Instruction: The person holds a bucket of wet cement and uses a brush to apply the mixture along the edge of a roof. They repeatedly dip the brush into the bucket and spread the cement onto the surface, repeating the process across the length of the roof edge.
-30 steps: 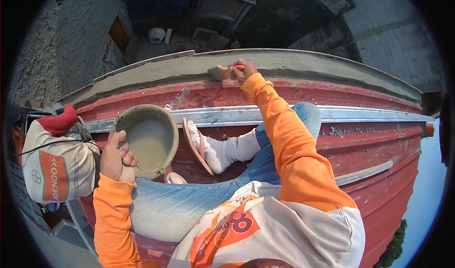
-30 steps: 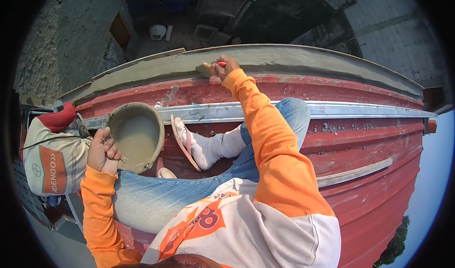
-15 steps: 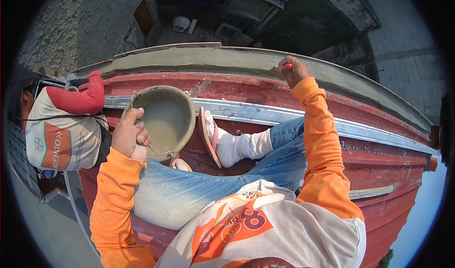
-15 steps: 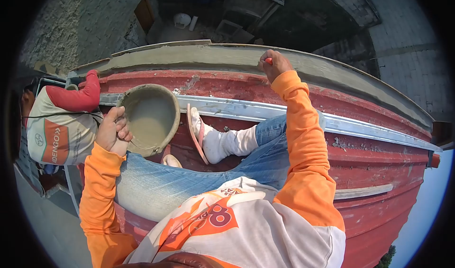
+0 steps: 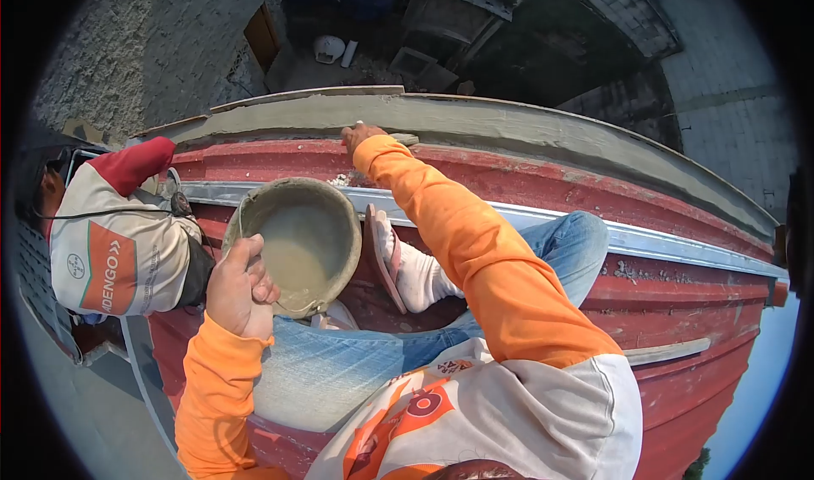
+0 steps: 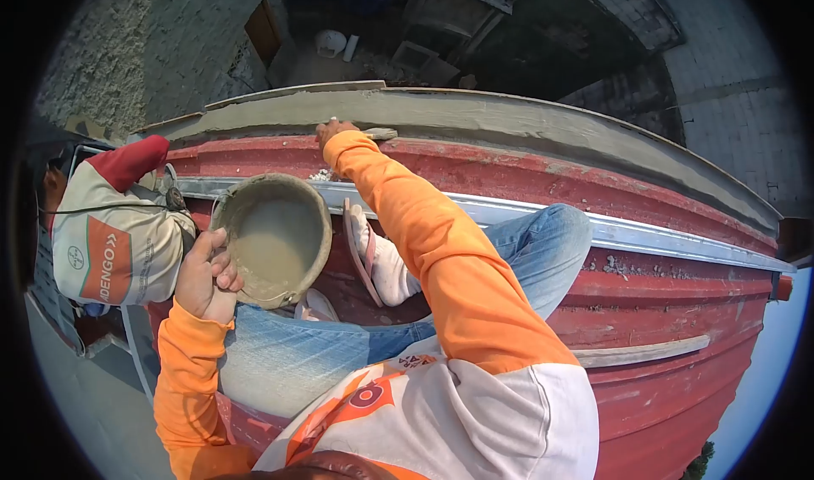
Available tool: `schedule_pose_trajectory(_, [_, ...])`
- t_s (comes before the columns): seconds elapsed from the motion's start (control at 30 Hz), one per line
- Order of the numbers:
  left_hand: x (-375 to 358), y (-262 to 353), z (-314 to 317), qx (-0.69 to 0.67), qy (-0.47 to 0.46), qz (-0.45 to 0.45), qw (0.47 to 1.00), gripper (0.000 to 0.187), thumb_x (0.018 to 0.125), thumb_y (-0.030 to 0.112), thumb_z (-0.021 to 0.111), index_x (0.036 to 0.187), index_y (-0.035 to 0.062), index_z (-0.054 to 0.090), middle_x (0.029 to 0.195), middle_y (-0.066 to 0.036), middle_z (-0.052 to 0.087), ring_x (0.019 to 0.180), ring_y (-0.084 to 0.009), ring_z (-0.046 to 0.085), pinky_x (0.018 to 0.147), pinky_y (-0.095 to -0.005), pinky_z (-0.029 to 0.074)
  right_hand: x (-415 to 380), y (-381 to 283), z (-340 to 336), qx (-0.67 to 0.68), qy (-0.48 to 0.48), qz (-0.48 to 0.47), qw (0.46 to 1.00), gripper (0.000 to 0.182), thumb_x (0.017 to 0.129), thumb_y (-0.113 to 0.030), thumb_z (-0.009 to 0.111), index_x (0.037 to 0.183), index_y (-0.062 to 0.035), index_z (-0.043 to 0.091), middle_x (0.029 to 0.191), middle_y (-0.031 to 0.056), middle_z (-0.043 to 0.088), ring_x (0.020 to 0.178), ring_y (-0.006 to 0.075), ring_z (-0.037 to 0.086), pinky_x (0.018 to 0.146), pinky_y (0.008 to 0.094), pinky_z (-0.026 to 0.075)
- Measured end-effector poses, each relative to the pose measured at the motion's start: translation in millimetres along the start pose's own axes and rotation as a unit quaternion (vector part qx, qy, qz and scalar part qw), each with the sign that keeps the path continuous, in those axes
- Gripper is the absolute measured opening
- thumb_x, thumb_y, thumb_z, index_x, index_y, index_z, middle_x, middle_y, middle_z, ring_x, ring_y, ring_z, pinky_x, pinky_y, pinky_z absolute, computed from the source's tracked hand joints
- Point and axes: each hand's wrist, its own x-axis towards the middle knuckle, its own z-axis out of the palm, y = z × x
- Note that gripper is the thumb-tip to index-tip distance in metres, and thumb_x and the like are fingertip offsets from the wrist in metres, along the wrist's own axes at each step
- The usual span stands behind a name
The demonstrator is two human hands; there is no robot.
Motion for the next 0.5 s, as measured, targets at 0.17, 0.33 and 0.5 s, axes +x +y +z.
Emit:
schedule_pose_trajectory(0.17, [1.1,-2.1,-3.6,-0.014,-0.013,0.003,1.0,0.019,0.086,0.023,0.047,0.07,0.015,0.042,0.045,0.008,0.033,0.036,-0.0056,0.031,0.039,-0.022,0.028,-6.1,-29.7,-18.1,0.376,0.091,-0.114,0.915,0.02,0.079,-0.023,0.061,0.09,-0.007,0.056,0.083,0.0162,0.06,0.083,0.0321,0.058,0.075,0.037,0.045])
schedule_pose_trajectory(0.33, [3.9,-2.3,-3.8,0.001,-0.021,0.001,1.0,0.016,0.086,0.023,0.048,0.073,0.0152,0.043,0.045,0.008,0.033,0.036,-0.0059,0.031,0.039,-0.0221,0.028,-26.2,19.5,-48.7,0.367,0.196,-0.024,0.909,0.017,0.08,-0.023,0.061,0.084,-0.0069,0.056,0.075,0.0145,0.06,0.072,0.0288,0.059,0.066,0.0365,0.046])
schedule_pose_trajectory(0.5, [8.9,-0.6,-1.3,-0.005,-0.006,-0.007,1.0,0.015,0.086,0.022,0.049,0.074,0.015,0.044,0.045,0.007,0.032,0.036,-0.0061,0.031,0.039,-0.0226,0.027,-59.4,58.3,-87.3,0.61,0.309,0.061,0.727,0.026,0.087,-0.028,0.053,0.081,-0.0028,0.054,0.067,0.0068,0.059,0.046,0.0125,0.055,0.043,0.022,0.047])
